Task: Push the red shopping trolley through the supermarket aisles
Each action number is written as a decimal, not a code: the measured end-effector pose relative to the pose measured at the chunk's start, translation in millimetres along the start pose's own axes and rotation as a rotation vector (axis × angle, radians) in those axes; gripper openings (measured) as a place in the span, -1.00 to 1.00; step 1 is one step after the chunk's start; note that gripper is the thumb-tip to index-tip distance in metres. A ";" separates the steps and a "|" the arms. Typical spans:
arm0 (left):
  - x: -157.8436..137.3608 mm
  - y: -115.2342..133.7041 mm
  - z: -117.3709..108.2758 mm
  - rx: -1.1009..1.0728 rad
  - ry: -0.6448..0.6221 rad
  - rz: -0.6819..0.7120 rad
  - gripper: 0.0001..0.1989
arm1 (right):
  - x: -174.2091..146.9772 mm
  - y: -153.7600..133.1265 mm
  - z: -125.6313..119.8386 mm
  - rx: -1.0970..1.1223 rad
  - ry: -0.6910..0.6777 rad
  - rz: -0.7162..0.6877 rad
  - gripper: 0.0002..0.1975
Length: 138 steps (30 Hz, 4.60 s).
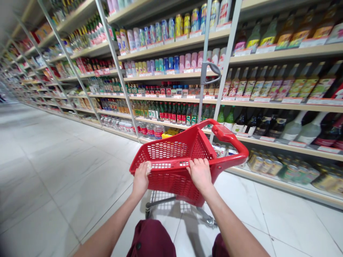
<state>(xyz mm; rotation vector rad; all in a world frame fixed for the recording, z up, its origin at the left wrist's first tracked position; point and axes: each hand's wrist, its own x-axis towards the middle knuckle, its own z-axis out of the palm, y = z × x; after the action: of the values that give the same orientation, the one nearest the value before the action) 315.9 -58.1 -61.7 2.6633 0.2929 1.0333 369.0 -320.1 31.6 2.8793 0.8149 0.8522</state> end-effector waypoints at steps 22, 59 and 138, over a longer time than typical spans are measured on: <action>-1.7 -18.0 -3.6 0.017 0.005 -0.132 -0.49 | -3.3 7.7 1.7 0.004 0.010 -0.012 -0.72; -4.6 19.2 0.4 -0.092 -0.133 0.125 -0.51 | -8.8 13.3 -1.2 0.016 0.023 -0.018 -0.73; 6.5 82.0 -4.0 0.027 -0.326 0.190 -0.53 | -13.2 89.7 -5.5 0.195 0.186 -0.075 -0.66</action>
<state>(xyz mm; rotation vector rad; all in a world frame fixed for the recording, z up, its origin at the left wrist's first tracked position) 325.3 -132.9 -28.6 2.8682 -0.0135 0.6281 399.4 -404.6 45.2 2.9417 1.0724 1.1030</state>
